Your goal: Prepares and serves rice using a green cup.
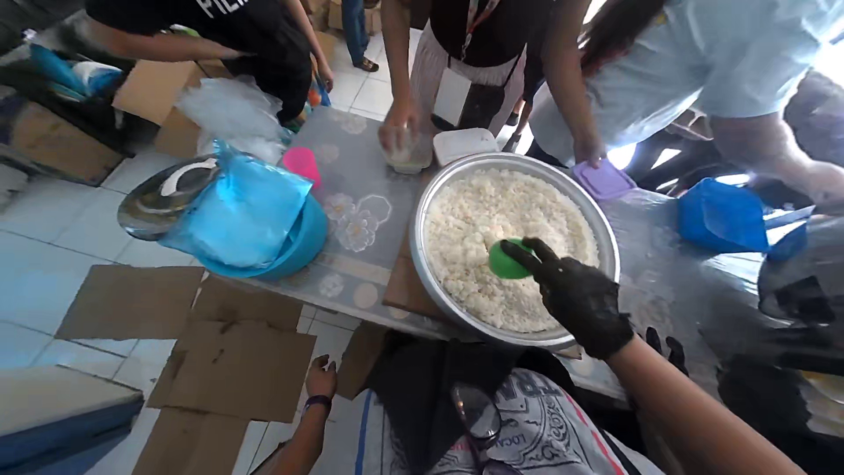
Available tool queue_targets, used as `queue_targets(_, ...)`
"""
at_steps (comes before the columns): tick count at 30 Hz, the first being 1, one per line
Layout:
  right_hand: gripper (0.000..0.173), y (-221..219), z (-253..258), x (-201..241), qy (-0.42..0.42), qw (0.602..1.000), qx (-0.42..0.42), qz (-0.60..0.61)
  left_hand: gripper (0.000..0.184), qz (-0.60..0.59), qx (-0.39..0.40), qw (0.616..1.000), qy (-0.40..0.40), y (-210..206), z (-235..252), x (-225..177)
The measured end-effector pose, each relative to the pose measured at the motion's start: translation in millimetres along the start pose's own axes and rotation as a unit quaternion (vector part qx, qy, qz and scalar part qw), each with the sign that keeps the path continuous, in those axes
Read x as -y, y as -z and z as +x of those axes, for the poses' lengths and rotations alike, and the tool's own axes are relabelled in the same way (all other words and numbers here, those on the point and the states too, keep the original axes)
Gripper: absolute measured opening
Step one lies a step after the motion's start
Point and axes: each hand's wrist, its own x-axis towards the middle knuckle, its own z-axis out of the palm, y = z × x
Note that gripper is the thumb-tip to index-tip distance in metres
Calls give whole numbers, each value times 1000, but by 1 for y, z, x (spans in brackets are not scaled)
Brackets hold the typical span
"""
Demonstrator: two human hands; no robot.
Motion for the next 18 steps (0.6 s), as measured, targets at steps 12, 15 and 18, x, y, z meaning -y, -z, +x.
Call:
queue_targets(12, 71, -23, 80, 17, -46, 996, 13, 75, 39, 32, 29, 998, -37, -5, 23, -26)
queue_targets(15, 73, 1, 32, -10, -62, 996, -14, 65, 40, 27, 30, 997, -61, 1, 24, -44)
queue_targets(18, 69, -1, -25, -22, -70, 995, 48, 45, 39, 31, 25, 998, -56, 2, 21, -48)
